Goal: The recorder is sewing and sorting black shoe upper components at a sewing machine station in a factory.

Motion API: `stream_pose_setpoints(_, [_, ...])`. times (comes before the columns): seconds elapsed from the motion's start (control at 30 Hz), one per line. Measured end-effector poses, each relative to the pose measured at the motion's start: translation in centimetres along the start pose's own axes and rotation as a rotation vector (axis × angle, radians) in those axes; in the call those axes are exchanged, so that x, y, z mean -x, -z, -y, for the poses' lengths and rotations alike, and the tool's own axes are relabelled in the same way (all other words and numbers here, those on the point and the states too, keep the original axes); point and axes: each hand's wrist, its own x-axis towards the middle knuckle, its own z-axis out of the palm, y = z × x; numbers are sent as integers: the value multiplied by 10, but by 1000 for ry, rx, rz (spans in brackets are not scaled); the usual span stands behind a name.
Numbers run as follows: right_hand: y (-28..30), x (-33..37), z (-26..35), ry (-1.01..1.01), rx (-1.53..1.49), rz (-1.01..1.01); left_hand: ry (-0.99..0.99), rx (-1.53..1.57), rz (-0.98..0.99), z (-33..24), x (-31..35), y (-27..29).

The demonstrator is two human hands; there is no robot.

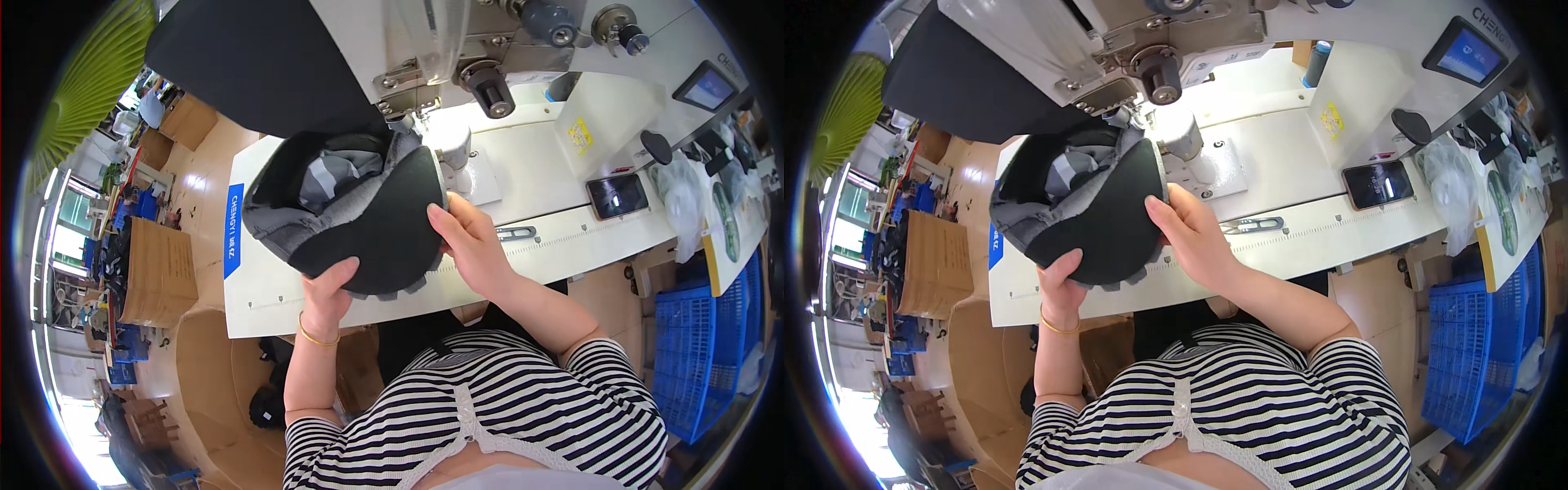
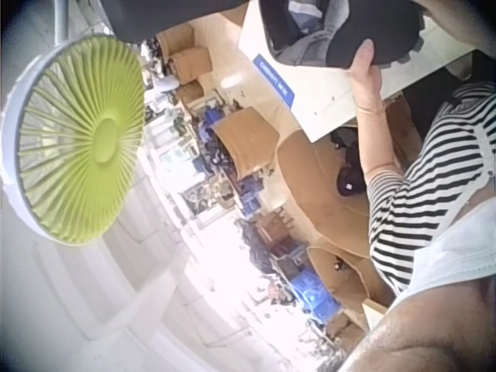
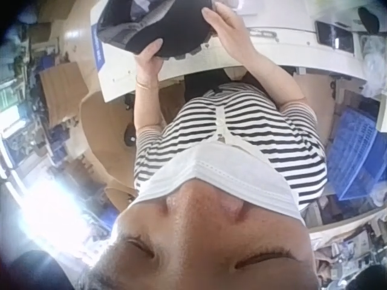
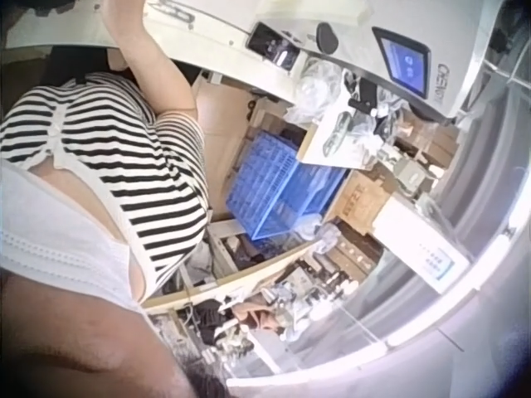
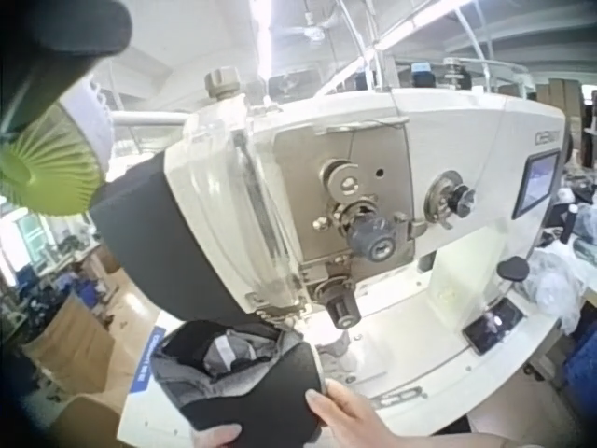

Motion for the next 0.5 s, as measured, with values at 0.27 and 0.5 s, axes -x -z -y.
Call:
stream_pose_setpoints(0.27, [-8,-18,15,33,-179,-31,12,-58,38,-18,-21,-6])
stream_pose_setpoints(0.5, [-3,-16,3,17,-143,-47,2,-15,-20,-20,-19,-20])
